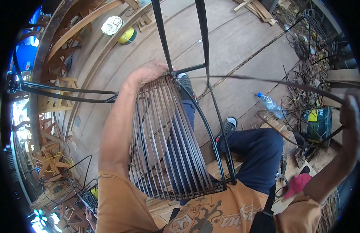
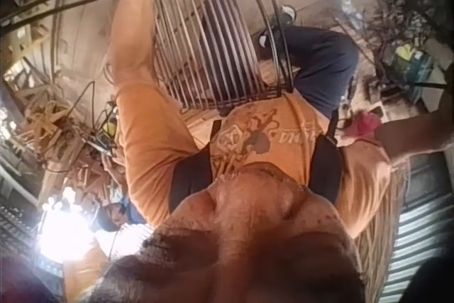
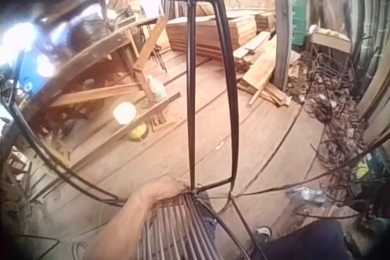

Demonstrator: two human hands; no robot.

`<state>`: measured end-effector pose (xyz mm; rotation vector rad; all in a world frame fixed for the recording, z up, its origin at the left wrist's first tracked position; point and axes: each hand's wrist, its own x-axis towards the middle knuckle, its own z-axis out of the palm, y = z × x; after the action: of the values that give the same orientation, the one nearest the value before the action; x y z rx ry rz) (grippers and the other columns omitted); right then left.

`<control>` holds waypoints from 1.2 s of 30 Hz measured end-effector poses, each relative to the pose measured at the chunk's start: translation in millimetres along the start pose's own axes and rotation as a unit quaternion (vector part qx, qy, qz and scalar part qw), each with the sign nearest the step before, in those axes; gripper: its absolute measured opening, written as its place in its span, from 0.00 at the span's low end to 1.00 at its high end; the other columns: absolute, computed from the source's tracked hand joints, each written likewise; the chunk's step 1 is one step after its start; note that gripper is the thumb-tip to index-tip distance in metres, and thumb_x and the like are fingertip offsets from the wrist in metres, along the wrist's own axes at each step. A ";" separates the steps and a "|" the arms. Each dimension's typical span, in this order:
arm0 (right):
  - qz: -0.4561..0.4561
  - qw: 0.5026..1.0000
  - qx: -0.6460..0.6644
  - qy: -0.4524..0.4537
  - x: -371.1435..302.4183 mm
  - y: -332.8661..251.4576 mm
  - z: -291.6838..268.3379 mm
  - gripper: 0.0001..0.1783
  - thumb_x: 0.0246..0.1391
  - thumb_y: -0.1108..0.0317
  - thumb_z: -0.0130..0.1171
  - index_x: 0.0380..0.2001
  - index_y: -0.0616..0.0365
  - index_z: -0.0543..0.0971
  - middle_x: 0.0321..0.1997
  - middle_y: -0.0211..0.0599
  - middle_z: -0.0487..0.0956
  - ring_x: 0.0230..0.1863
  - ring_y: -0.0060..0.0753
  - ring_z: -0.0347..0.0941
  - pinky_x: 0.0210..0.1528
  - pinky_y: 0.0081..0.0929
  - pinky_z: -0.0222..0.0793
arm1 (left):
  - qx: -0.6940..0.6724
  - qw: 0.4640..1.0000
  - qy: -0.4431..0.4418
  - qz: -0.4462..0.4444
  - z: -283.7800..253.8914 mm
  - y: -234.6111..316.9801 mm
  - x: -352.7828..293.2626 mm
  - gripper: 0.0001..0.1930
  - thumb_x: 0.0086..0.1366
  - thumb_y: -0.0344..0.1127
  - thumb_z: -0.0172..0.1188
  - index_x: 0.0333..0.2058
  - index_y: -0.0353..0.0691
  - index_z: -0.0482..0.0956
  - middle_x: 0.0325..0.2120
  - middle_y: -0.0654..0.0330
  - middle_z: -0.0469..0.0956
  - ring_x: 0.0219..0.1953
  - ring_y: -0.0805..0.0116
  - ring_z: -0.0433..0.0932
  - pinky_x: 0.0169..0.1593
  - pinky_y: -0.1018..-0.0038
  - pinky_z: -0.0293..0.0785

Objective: Weaving the seat of a metal chair frame using thin flexible strips.

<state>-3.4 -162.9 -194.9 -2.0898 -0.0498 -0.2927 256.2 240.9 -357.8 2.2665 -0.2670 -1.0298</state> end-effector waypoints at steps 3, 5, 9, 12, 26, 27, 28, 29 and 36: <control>0.328 0.925 -0.191 -0.030 -29.2 92.3 -10.7 0.11 0.59 0.63 0.52 0.37 0.59 0.76 0.28 0.27 0.72 0.31 0.20 0.64 0.38 0.21 0.62 | -0.046 0.996 -0.062 -0.054 3.3 3.6 9.7 0.11 0.62 0.38 0.55 0.31 0.36 0.82 0.24 0.63 0.78 0.25 0.76 0.74 0.31 0.76 0.70; 0.171 0.914 -0.319 -0.181 -21.4 102.3 22.5 0.14 0.57 0.66 0.52 0.40 0.65 0.74 0.39 0.38 0.75 0.36 0.23 0.69 0.39 0.25 0.66 | -0.100 0.991 -0.082 -0.030 2.5 -1.0 10.1 0.11 0.62 0.38 0.56 0.27 0.38 0.81 0.22 0.64 0.77 0.23 0.77 0.73 0.30 0.76 0.70; 0.121 0.989 -0.083 -0.012 24.7 55.1 160.9 0.17 0.59 0.63 0.50 0.47 0.61 0.74 0.45 0.44 0.77 0.46 0.38 0.74 0.49 0.28 0.67 | -0.137 0.981 -0.097 -0.093 4.5 -5.4 4.8 0.12 0.63 0.40 0.57 0.28 0.37 0.81 0.22 0.64 0.78 0.23 0.77 0.72 0.29 0.77 0.69; -0.012 0.997 -0.051 -0.048 58.9 36.7 249.1 0.20 0.60 0.59 0.47 0.45 0.64 0.73 0.45 0.55 0.75 0.46 0.52 0.73 0.48 0.38 0.68 | -0.110 0.985 -0.117 -0.063 4.1 -7.5 12.6 0.11 0.62 0.39 0.57 0.29 0.37 0.81 0.23 0.65 0.77 0.25 0.77 0.72 0.29 0.77 0.69; 0.289 0.925 0.096 -0.229 63.1 49.9 305.6 0.15 0.59 0.61 0.50 0.31 0.64 0.77 0.18 0.30 0.70 0.22 0.20 0.66 0.24 0.23 0.63 | -0.044 0.993 -0.087 -0.069 4.8 13.7 -2.1 0.15 0.64 0.44 0.54 0.29 0.37 0.81 0.23 0.65 0.76 0.22 0.78 0.71 0.28 0.77 0.69; 0.264 0.939 0.078 -0.208 58.3 50.7 307.9 0.15 0.59 0.61 0.50 0.31 0.64 0.77 0.18 0.31 0.69 0.22 0.21 0.65 0.25 0.24 0.63 | -0.050 0.992 -0.094 -0.063 4.9 12.1 -1.2 0.16 0.64 0.44 0.54 0.29 0.37 0.80 0.22 0.65 0.77 0.22 0.78 0.71 0.28 0.77 0.69; 0.239 0.951 0.060 -0.186 53.8 50.7 309.7 0.16 0.59 0.60 0.49 0.30 0.63 0.77 0.18 0.31 0.69 0.22 0.23 0.65 0.25 0.25 0.63 | -0.050 0.992 -0.096 -0.064 4.9 9.0 -0.1 0.16 0.64 0.44 0.54 0.29 0.37 0.80 0.22 0.65 0.77 0.22 0.78 0.71 0.28 0.77 0.69; 0.241 0.951 0.068 -0.179 51.1 47.6 310.5 0.17 0.59 0.58 0.48 0.30 0.63 0.77 0.18 0.37 0.71 0.23 0.29 0.69 0.27 0.31 0.66 | -0.068 0.991 -0.100 -0.060 3.9 7.7 -0.1 0.16 0.64 0.44 0.54 0.29 0.37 0.80 0.22 0.65 0.76 0.22 0.78 0.71 0.27 0.77 0.69; 0.210 0.962 -0.003 -0.176 46.1 54.2 305.2 0.17 0.58 0.59 0.49 0.32 0.63 0.76 0.20 0.48 0.75 0.25 0.41 0.75 0.29 0.36 0.69 | -0.080 0.989 -0.114 -0.054 6.1 3.6 8.0 0.15 0.63 0.44 0.55 0.29 0.38 0.79 0.24 0.66 0.76 0.25 0.80 0.71 0.30 0.79 0.69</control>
<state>107.0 66.1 -378.1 -2.0753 0.1816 0.3369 257.4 231.9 -363.5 2.0390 -0.1521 -1.3215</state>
